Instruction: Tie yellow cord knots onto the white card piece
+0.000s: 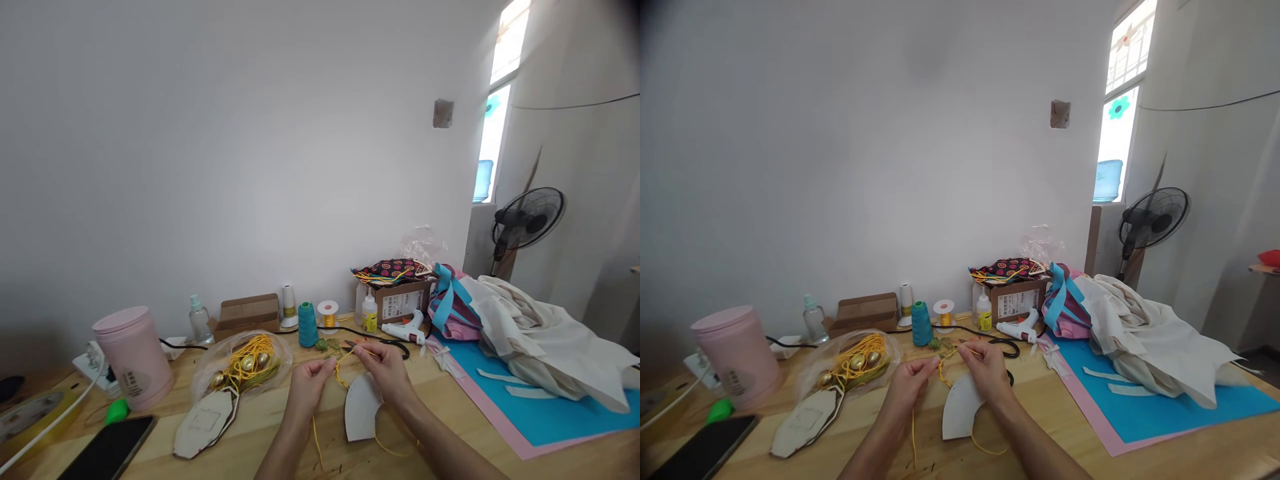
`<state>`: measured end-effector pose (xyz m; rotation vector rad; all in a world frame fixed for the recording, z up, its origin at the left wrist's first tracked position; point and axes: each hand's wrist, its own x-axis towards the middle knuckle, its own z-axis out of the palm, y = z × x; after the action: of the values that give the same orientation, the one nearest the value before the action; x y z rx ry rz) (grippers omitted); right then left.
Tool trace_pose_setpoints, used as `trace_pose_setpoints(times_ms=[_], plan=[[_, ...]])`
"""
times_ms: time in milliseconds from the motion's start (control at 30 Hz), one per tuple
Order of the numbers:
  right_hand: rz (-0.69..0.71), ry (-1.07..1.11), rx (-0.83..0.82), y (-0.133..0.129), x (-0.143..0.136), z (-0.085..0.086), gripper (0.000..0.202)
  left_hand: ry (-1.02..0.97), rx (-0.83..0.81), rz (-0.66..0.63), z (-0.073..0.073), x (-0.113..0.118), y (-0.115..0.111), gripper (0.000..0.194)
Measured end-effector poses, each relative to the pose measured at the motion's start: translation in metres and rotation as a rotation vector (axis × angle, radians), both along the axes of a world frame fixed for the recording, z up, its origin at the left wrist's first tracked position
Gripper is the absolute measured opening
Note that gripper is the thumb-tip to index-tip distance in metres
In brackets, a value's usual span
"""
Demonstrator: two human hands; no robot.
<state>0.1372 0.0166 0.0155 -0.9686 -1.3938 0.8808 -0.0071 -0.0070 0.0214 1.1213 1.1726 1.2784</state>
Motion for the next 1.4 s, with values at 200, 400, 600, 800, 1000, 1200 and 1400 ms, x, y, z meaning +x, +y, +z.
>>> trace_pose_setpoints(times_ms=[200,400,600,800,1000,1200,1400], plan=[[-0.011,0.154,-0.097,0.005,0.001,-0.004,0.026,0.011,-0.045,-0.06,-0.004,0.001,0.002,0.034],[-0.024,0.211,-0.128,0.003,0.005,0.004,0.025,-0.068,-0.071,-0.13,-0.004,0.001,0.001,0.029],[-0.017,0.239,-0.13,0.003,0.006,0.005,0.026,-0.15,-0.1,-0.156,0.0,0.0,-0.001,0.019],[-0.06,0.243,-0.108,0.002,0.008,0.007,0.028,0.016,-0.053,-0.104,-0.005,0.003,0.001,0.027],[-0.138,0.223,-0.028,-0.001,0.011,0.014,0.031,0.038,0.007,-0.103,-0.004,0.005,0.001,0.027],[-0.148,0.184,0.005,0.002,0.014,0.014,0.036,-0.01,-0.012,-0.109,-0.001,0.007,-0.001,0.026],[-0.125,0.178,-0.002,0.001,0.013,0.015,0.035,-0.1,-0.06,-0.102,0.003,0.01,-0.004,0.03]])
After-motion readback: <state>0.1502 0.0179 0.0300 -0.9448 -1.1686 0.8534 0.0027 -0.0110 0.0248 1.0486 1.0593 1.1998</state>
